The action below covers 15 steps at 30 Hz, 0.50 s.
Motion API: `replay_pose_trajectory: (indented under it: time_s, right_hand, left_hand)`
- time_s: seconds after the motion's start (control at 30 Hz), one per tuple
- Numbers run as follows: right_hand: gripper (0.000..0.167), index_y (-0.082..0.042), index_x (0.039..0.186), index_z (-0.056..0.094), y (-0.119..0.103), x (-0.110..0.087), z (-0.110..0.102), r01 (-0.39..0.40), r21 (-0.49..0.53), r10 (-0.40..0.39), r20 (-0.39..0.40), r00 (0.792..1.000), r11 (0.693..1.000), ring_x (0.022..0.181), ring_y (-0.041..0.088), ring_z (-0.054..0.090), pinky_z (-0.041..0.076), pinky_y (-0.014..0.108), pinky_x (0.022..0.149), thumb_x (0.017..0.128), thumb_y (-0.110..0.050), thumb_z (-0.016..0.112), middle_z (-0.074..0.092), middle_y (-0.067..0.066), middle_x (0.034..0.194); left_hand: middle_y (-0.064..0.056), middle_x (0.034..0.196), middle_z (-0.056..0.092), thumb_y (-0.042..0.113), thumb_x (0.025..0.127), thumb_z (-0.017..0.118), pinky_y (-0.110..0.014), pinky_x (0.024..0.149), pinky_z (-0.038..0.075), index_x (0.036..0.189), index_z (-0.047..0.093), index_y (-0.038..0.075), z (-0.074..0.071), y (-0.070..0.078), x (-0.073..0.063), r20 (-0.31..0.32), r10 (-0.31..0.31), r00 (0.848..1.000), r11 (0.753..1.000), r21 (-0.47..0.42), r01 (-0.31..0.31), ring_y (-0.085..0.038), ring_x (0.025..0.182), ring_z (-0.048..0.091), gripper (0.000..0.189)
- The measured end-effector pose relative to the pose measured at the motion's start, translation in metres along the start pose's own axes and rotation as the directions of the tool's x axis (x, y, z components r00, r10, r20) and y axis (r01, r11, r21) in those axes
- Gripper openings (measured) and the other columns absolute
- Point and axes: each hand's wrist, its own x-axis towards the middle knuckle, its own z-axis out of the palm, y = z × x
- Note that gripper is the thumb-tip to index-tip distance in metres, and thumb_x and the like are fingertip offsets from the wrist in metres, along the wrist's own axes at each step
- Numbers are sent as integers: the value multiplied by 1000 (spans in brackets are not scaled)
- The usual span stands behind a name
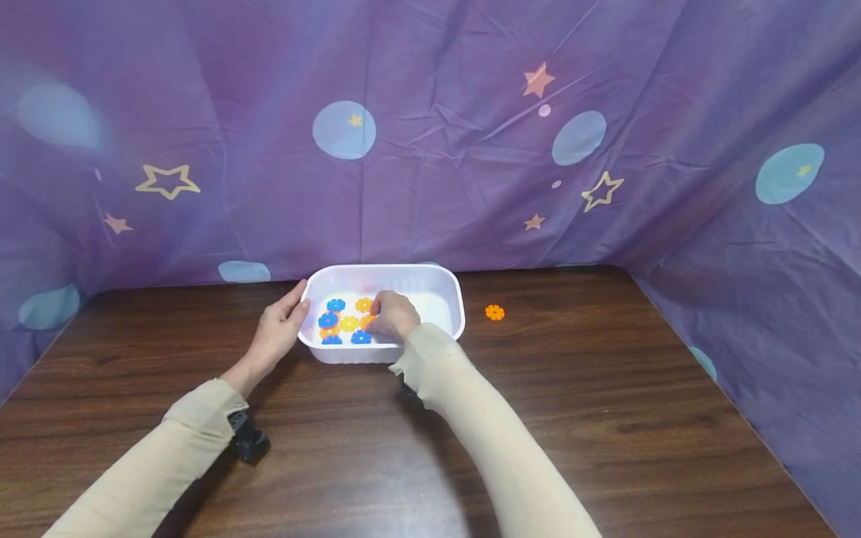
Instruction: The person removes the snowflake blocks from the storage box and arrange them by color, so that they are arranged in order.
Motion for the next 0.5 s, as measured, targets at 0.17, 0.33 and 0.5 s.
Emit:
replay_pose_trajectory:
  time_s: [0.17, 0.33, 0.5]
  right_hand:
    - [26, -3, 89, 62, 0, 0, -1, -18, -25, 18, 8, 1000, 1000, 79, 17, 52, 45, 27, 78, 72, -12, 79, 63, 7, 89]
    - [27, -3, 90, 61, 1, 0, -1, -34, -31, 34, 20, 999, 999, 80, 17, 52, 44, 27, 79, 73, -14, 79, 61, 5, 87]
    - [27, -3, 88, 59, 0, 0, -1, -9, -32, 10, 18, 1000, 999, 81, 18, 52, 45, 27, 78, 73, -12, 79, 59, 5, 85]
  left_hand:
    - [-12, 145, 40, 14, 98, 45, -37, 113, 26, 142, 39, 2, 0, 0, 1, 11, -6, 1000, 1000, -1, 6, -27, 134, 38, 46]
    - [-12, 144, 40, 14, 98, 45, -36, 114, 26, 142, 39, 2, 0, 0, 1, 9, -8, 1000, 1000, -1, 8, -27, 134, 38, 46]
    - [-11, 146, 39, 14, 98, 45, -35, 114, 25, 142, 38, 1, 1, 0, 1, 15, -16, 1000, 1000, -12, 16, -26, 135, 36, 46]
